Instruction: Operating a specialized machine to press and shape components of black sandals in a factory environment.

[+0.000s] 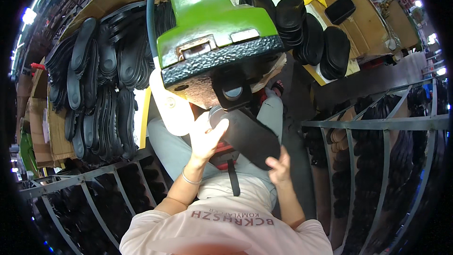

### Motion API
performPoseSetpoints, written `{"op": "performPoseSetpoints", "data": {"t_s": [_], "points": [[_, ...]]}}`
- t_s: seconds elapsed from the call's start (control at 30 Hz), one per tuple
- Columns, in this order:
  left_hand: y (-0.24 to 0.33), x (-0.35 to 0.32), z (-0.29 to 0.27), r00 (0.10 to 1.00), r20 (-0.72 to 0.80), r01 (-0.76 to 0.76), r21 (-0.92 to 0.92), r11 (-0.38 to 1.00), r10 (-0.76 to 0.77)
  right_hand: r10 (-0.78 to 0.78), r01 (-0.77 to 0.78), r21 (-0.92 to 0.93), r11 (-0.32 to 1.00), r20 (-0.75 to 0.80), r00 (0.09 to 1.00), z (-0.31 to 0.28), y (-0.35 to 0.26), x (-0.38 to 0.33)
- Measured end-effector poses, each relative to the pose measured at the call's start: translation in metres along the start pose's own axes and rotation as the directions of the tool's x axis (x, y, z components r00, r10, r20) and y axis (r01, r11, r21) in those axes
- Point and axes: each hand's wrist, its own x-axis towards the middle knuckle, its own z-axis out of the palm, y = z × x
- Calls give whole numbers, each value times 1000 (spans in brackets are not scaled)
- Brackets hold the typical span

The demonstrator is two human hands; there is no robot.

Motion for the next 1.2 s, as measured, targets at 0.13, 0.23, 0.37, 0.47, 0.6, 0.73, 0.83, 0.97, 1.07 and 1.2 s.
{"op": "performPoseSetpoints", "data": {"t_s": [0.13, 0.23, 0.37, 0.47, 0.6, 0.73, 0.83, 0.97, 1.07, 1.2], "points": [[4, 7, -4, 998, 65, -29, 68, 997, 24, -177, 177, -17, 984, -7, 984, -9, -46, 41], [8, 8, -11, 995, 99, 14, 5, 1000, -14, -221, 221, 1, 975, 51, 974, 9, -75, 73], [5, 10, -23, 993, -63, -111, -304, 946, 96, -226, 226, 12, 974, 90, 970, 53, -82, 97], [2, 5, -49, 998, -53, -36, -182, 983, 27, -182, 182, 15, 983, 129, 975, 66, -72, 100], [-3, -15, -78, 980, -52, 156, -405, 901, -193, -130, 132, -4, 991, 170, 977, 86, -52, 99], [-18, -42, -99, 943, -94, 238, -483, 842, -320, -129, 147, -77, 986, 207, 970, 111, -38, 97], [-38, -61, -122, 929, 135, 369, -403, 837, -345, -151, 183, -103, 978, 260, 954, 120, -34, 102], [-21, -37, -109, 885, 413, 203, 78, 976, -217, -222, 419, -361, 833, 477, 851, 147, -44, 96], [27, 6, -52, 970, 232, 74, 20, 997, -77, -137, 271, -274, 923, 424, 895, 140, -30, 96], [8, 16, -27, 969, 245, -72, 141, 987, 36, -196, 301, -400, 866, 281, 939, 118, -12, 66]]}}
